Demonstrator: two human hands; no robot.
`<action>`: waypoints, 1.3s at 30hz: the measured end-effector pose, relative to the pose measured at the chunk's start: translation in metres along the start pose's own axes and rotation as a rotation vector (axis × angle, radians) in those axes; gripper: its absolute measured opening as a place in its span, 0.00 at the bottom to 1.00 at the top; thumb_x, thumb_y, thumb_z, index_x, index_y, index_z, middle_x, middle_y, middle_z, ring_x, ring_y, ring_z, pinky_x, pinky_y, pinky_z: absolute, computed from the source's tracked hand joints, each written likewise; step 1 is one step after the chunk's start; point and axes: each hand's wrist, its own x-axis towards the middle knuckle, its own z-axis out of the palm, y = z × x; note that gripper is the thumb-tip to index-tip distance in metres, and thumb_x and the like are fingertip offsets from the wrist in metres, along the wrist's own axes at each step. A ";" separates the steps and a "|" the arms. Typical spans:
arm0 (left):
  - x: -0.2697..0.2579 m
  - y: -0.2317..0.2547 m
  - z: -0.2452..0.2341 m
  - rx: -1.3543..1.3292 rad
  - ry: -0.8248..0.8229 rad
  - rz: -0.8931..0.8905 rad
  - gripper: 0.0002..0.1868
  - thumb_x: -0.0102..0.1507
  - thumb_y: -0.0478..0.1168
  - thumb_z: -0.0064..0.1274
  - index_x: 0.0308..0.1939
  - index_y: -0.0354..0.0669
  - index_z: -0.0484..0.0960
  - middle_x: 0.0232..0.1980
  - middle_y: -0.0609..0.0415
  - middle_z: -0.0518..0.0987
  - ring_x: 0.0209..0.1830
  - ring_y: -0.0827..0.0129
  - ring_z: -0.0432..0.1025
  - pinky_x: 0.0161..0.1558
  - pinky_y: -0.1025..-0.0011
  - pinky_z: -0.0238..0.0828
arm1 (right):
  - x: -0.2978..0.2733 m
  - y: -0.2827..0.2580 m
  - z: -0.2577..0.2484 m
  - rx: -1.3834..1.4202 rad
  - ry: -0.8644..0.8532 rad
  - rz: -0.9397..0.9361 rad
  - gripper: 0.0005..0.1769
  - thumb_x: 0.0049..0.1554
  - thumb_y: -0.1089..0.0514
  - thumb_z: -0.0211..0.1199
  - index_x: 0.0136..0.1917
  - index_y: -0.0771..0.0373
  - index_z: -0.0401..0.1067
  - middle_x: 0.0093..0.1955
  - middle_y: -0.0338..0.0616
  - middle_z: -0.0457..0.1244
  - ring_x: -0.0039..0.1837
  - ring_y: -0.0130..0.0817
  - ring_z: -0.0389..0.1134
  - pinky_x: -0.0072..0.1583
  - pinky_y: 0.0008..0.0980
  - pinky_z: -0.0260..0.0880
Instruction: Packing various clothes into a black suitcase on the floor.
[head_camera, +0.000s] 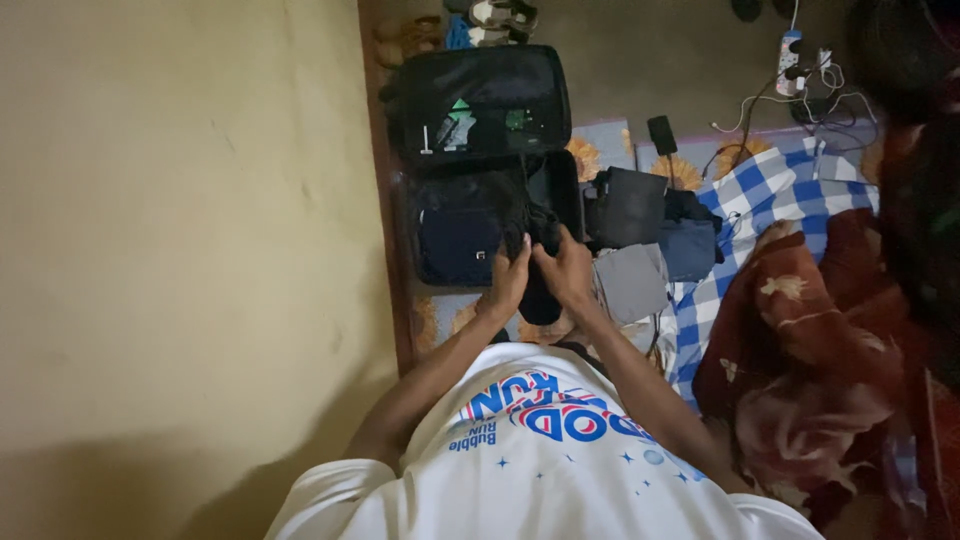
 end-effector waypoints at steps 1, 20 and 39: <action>0.000 0.007 -0.001 0.053 -0.037 0.027 0.27 0.70 0.56 0.49 0.50 0.30 0.80 0.43 0.49 0.82 0.43 0.68 0.73 0.46 0.67 0.70 | 0.000 0.000 0.000 -0.019 -0.022 -0.019 0.22 0.56 0.54 0.68 0.58 0.71 0.71 0.40 0.64 0.68 0.42 0.57 0.71 0.42 0.45 0.69; 0.033 0.006 -0.007 0.342 0.090 0.119 0.19 0.57 0.43 0.63 0.44 0.29 0.82 0.41 0.37 0.85 0.41 0.54 0.81 0.43 0.63 0.75 | 0.001 0.005 -0.012 0.517 -0.194 0.090 0.16 0.66 0.54 0.56 0.59 0.68 0.71 0.49 0.38 0.67 0.52 0.24 0.63 0.56 0.26 0.64; 0.027 -0.030 -0.016 0.365 -0.057 0.060 0.18 0.61 0.44 0.59 0.45 0.28 0.82 0.37 0.37 0.84 0.37 0.56 0.80 0.42 0.59 0.74 | -0.012 0.000 0.009 0.480 -0.093 0.121 0.26 0.67 0.44 0.53 0.64 0.69 0.70 0.53 0.44 0.69 0.55 0.27 0.65 0.57 0.30 0.66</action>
